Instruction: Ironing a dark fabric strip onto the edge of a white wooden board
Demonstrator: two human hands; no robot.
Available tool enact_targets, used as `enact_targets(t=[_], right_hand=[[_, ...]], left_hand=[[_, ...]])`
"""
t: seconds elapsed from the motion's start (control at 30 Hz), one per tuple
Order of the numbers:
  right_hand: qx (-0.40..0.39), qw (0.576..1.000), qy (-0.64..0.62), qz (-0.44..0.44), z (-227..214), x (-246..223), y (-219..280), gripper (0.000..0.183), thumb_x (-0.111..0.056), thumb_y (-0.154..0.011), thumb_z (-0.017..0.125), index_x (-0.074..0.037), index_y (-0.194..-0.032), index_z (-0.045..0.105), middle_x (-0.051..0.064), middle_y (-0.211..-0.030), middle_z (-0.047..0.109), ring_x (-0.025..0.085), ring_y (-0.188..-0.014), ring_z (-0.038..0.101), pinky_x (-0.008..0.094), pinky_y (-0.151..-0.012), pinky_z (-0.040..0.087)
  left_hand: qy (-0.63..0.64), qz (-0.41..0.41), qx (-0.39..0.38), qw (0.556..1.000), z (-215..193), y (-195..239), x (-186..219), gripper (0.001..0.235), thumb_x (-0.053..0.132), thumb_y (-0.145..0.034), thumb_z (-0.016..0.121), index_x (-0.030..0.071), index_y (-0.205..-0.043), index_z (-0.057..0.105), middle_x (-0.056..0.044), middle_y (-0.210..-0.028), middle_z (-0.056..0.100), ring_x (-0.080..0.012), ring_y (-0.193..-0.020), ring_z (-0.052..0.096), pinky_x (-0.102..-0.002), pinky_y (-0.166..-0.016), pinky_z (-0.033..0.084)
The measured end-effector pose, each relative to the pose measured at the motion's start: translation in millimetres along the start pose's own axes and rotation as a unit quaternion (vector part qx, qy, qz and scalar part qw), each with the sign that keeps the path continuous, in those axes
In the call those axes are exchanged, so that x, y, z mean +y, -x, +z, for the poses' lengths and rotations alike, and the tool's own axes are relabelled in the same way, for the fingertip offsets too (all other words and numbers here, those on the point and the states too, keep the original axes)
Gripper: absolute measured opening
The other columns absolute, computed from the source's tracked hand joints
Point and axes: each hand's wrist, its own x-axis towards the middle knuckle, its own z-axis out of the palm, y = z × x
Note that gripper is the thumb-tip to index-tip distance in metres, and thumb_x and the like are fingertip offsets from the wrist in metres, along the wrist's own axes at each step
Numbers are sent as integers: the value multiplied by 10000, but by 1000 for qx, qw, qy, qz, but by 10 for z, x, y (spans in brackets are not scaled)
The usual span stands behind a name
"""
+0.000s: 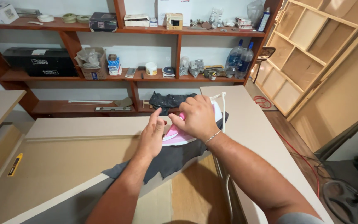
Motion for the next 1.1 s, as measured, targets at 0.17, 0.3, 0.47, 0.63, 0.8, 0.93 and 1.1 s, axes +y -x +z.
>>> enact_targets(t=[0.17,0.3,0.47,0.63,0.8,0.93,1.1], right_hand=[[-12,1000,5,-12,-66,167,4,432,-591,-819,715,-201,-668,607,16,-683,558,237,-766,606,430,-873,479],[-37,999,12,-4,20,644,129,443,-605,-817,713,-200,-661,625,26,-668,566,254,-743,610,438,-848,484],[-43,998,55,5,-70,1264,167,443,-589,-833,712,-186,-666,635,34,-664,559,261,-737,599,439,-846,479],[-28,997,73,12,-52,1630,168,463,-606,-848,708,-183,-678,629,44,-679,554,262,-767,606,429,-870,477],[-5,998,68,-1,16,1685,227,472,-626,-854,715,-209,-664,600,19,-666,532,239,-740,595,402,-813,474],[-5,998,59,-5,-16,1691,241,461,-601,-865,723,-214,-655,587,8,-656,514,231,-723,587,392,-787,473],[5,999,38,-16,-67,1647,222,449,-561,-883,719,-194,-664,581,22,-652,510,249,-711,591,393,-752,470]], left_hand=[[-20,-5,-9,1000,42,-56,-92,834,751,-949,162,281,-1616,332,-230,-1364,657,-470,-1373,510,-576,-1178,353],[-47,-36,-27,998,36,-88,-35,681,643,-1007,320,293,-1585,401,-222,-1422,623,-414,-1381,530,-535,-1159,394],[-102,-66,-53,991,69,-30,104,609,643,-929,542,322,-1446,572,-130,-1308,710,-291,-1281,637,-447,-1099,482],[-158,-26,-76,984,128,-63,56,494,457,-815,763,234,-1255,743,-83,-1164,784,-255,-1148,730,-416,-982,566],[-237,2,-80,968,157,-82,-31,418,379,-762,793,234,-1153,773,-21,-1094,795,-261,-1118,722,-412,-933,584],[-244,-10,-82,966,150,-81,-28,412,392,-747,786,270,-1140,770,12,-1082,799,-235,-1119,724,-397,-937,585],[-267,12,-87,960,147,-82,-11,351,386,-775,772,213,-1080,769,-48,-1035,788,-310,-1084,724,-438,-905,588]])
